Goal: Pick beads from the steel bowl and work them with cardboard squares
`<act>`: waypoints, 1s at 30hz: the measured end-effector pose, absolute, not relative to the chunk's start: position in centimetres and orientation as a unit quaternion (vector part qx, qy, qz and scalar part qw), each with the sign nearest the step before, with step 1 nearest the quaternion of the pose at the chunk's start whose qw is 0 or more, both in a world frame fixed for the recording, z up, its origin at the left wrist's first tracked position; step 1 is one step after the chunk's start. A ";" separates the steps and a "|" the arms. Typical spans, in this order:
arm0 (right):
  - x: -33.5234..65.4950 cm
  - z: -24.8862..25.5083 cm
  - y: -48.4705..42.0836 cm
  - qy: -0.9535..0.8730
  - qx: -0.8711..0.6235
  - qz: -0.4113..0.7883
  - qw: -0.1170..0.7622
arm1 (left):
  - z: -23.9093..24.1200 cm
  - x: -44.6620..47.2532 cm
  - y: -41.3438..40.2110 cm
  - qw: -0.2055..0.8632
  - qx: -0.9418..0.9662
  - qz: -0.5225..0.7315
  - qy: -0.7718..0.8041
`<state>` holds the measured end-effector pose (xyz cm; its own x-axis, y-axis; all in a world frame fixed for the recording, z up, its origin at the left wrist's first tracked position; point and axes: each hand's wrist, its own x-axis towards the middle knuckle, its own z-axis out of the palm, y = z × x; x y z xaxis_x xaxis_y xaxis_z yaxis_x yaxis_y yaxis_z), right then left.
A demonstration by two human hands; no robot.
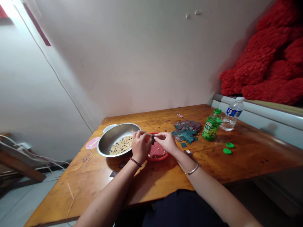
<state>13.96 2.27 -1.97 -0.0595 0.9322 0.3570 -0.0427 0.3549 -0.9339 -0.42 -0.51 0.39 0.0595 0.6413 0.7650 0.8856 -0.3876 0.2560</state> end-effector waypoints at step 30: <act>14.1 -1.9 2.7 -0.543 -0.400 0.465 0.573 | 0.4 -0.7 -0.2 0.156 -0.683 -0.451 -0.553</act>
<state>14.07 2.73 -1.94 -0.0228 0.9678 0.2505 -0.0992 0.2472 -0.9639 -0.74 -0.19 0.43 -0.0191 0.6141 0.7890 0.8960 -0.3397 0.2861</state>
